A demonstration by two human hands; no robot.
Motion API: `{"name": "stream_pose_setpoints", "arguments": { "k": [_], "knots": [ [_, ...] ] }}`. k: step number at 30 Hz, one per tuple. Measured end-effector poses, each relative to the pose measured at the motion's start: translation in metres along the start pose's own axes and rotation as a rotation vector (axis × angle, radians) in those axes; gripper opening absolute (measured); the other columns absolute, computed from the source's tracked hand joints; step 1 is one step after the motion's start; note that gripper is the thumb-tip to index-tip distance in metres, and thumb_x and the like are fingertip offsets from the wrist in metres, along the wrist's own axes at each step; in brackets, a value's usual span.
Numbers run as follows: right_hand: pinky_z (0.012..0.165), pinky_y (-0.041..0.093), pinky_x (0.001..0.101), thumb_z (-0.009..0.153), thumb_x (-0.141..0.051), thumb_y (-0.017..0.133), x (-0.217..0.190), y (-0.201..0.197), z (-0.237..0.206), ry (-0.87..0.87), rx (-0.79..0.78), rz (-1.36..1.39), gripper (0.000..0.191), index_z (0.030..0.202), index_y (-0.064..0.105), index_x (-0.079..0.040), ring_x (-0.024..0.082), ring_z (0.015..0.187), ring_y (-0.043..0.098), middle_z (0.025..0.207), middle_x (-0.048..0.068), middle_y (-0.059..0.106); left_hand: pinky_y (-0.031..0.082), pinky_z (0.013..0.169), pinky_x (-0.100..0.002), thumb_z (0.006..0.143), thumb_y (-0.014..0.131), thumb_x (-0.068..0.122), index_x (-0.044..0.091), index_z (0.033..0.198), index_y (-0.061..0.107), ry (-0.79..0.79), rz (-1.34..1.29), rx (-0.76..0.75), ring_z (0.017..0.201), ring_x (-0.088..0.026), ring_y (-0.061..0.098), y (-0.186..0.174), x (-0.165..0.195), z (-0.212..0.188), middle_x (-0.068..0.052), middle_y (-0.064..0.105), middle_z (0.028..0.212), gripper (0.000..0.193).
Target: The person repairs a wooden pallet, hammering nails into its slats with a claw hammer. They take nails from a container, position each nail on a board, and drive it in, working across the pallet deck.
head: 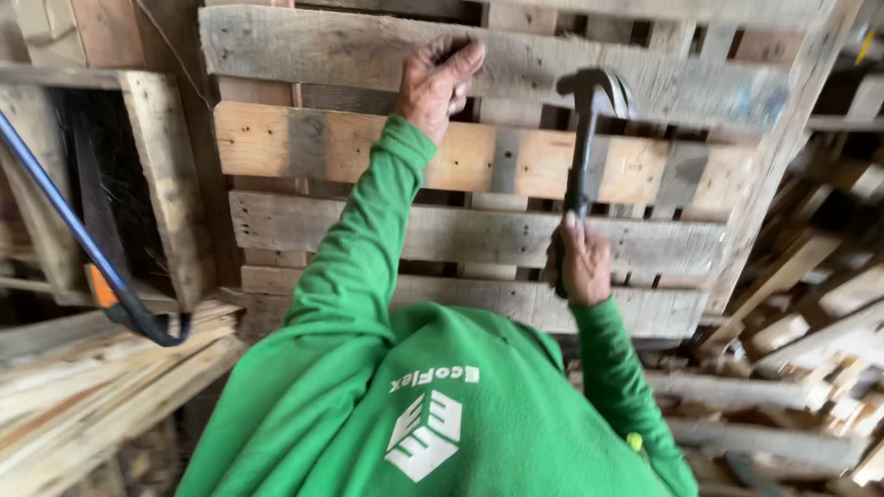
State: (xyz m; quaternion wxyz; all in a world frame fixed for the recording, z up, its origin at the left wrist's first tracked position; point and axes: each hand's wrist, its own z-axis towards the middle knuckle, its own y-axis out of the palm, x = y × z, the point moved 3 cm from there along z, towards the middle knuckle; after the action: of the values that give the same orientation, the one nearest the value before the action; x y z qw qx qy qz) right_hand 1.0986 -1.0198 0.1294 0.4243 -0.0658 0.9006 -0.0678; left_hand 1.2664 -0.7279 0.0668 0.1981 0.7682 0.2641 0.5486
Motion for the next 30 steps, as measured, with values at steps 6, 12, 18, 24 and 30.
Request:
{"name": "stream_pose_setpoints", "arguments": {
  "k": [6, 12, 18, 24, 30],
  "knots": [
    [0.042, 0.04, 0.0312, 0.11, -0.047, 0.047, -0.001, 0.046, 0.003, -0.166, -0.139, 0.115, 0.051, 0.077, 0.053, -0.01, 0.016, 0.045, 0.049, 0.059, 0.005, 0.054, 0.049, 0.06, -0.022, 0.092, 0.079, 0.013, 0.005, 0.102, 0.078, 0.216, -0.187, 0.373, 0.074, -0.006, 0.065, -0.04, -0.006, -0.07, -0.002, 0.074, 0.089, 0.013],
    [0.038, 0.035, 0.0324, 0.113, -0.05, 0.048, -0.011, 0.097, 0.012, 0.038, -0.179, -0.047, 0.052, 0.076, 0.046, -0.014, 0.016, 0.043, 0.043, 0.06, 0.004, 0.047, 0.032, 0.041, -0.018, 0.1, 0.073, 0.02, 0.001, 0.117, 0.073, 0.227, -0.537, 0.414, 0.057, -0.003, 0.046, -0.111, 0.007, -0.177, -0.004, 0.067, 0.092, 0.025],
    [0.04, 0.041, 0.0328, 0.109, -0.051, 0.053, -0.007, 0.139, -0.06, -0.152, -0.3, -0.103, 0.051, 0.083, 0.054, -0.006, 0.017, 0.045, 0.049, 0.062, 0.007, 0.053, 0.038, 0.05, -0.024, 0.101, 0.071, 0.021, -0.001, 0.123, 0.071, 0.199, -0.461, 0.413, 0.07, -0.012, 0.063, -0.172, 0.059, -0.246, -0.015, 0.077, 0.111, 0.031],
    [0.038, 0.039, 0.0324, 0.103, -0.047, 0.061, 0.036, 0.185, -0.073, -0.072, -0.377, -0.148, 0.045, 0.087, 0.055, -0.005, 0.015, 0.043, 0.049, 0.062, 0.005, 0.053, 0.033, 0.047, -0.023, 0.098, 0.082, 0.015, 0.002, 0.114, 0.079, 0.416, -0.206, 0.519, 0.059, -0.005, 0.048, -0.198, 0.077, -0.277, -0.009, 0.074, 0.096, 0.021],
    [0.04, 0.039, 0.0322, 0.103, -0.044, 0.064, 0.052, 0.188, -0.058, -0.131, -0.353, -0.235, 0.042, 0.089, 0.055, -0.005, 0.016, 0.045, 0.05, 0.061, 0.005, 0.053, 0.03, 0.041, -0.021, 0.09, 0.083, 0.021, 0.006, 0.104, 0.076, 0.334, -0.354, 0.648, 0.052, -0.003, 0.044, -0.237, 0.077, -0.29, -0.001, 0.067, 0.081, 0.022]
  ]
}}
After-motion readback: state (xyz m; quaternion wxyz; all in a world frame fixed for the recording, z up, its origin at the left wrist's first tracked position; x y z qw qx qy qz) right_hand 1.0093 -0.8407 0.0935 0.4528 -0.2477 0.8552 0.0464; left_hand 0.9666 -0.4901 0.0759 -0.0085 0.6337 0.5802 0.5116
